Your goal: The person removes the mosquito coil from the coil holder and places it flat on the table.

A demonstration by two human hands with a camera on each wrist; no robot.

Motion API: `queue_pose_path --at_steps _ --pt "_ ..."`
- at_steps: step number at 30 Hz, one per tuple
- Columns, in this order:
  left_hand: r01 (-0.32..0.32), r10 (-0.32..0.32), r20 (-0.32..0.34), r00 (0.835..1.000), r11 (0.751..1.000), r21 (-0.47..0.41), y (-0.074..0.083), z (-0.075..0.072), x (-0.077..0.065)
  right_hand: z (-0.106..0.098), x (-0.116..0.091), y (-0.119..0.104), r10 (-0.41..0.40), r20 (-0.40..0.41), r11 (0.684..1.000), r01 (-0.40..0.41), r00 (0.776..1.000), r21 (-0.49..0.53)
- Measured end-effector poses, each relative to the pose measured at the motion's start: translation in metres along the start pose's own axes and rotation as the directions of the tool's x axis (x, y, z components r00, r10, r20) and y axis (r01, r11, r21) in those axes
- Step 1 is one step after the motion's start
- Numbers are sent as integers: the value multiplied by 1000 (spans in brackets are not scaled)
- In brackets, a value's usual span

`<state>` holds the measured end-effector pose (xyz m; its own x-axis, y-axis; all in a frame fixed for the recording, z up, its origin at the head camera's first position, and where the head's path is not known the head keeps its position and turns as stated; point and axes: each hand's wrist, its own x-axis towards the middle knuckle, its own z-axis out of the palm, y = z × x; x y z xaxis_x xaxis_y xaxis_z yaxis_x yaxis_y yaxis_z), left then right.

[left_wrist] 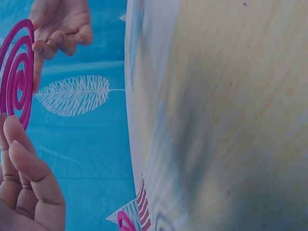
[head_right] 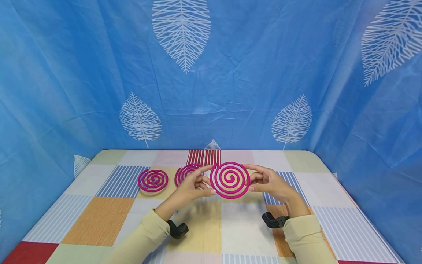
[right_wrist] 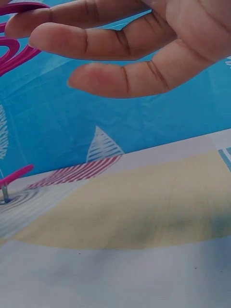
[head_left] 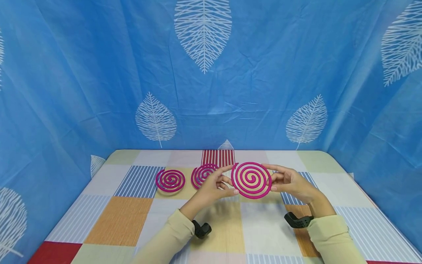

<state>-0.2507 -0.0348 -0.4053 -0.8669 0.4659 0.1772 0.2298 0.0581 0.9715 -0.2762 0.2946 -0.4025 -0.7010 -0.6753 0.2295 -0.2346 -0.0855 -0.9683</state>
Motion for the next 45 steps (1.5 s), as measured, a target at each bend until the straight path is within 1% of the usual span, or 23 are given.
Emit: queue_pose_path --at_steps 5,9,12,16,19,26,31,37,45 --pt "15 -16 -9 1000 1000 -20 -3 5 3 -1 -2 0 28 -46 999 -28 999 -17" --pt "39 -40 -22 999 999 -27 -7 8 7 -3 -4 2 41 -70 999 -42 997 -17" --pt "50 -51 -29 998 998 -32 -9 10 9 -5 -5 3 47 -81 999 -49 996 -19" --pt "50 -51 -23 998 998 -45 -12 12 12 -7 -7 5 54 -90 998 -56 994 -22" --pt "65 -66 -13 998 996 -53 -13 14 14 -9 -8 6 56 -91 998 -58 994 -14" --pt "99 -100 -19 995 995 -31 -17 17 21 -13 -11 12 67 -96 998 -67 993 1" --pt "116 -117 -30 993 993 -25 -21 20 25 -14 -12 17 92 -115 996 -90 989 18" --pt "117 -118 -42 992 993 -32 -25 24 31 -14 -14 19 113 -148 993 -108 983 37" --pt "145 -147 -62 987 989 -36 -28 26 36 -16 -15 20 138 -195 990 -139 971 7"
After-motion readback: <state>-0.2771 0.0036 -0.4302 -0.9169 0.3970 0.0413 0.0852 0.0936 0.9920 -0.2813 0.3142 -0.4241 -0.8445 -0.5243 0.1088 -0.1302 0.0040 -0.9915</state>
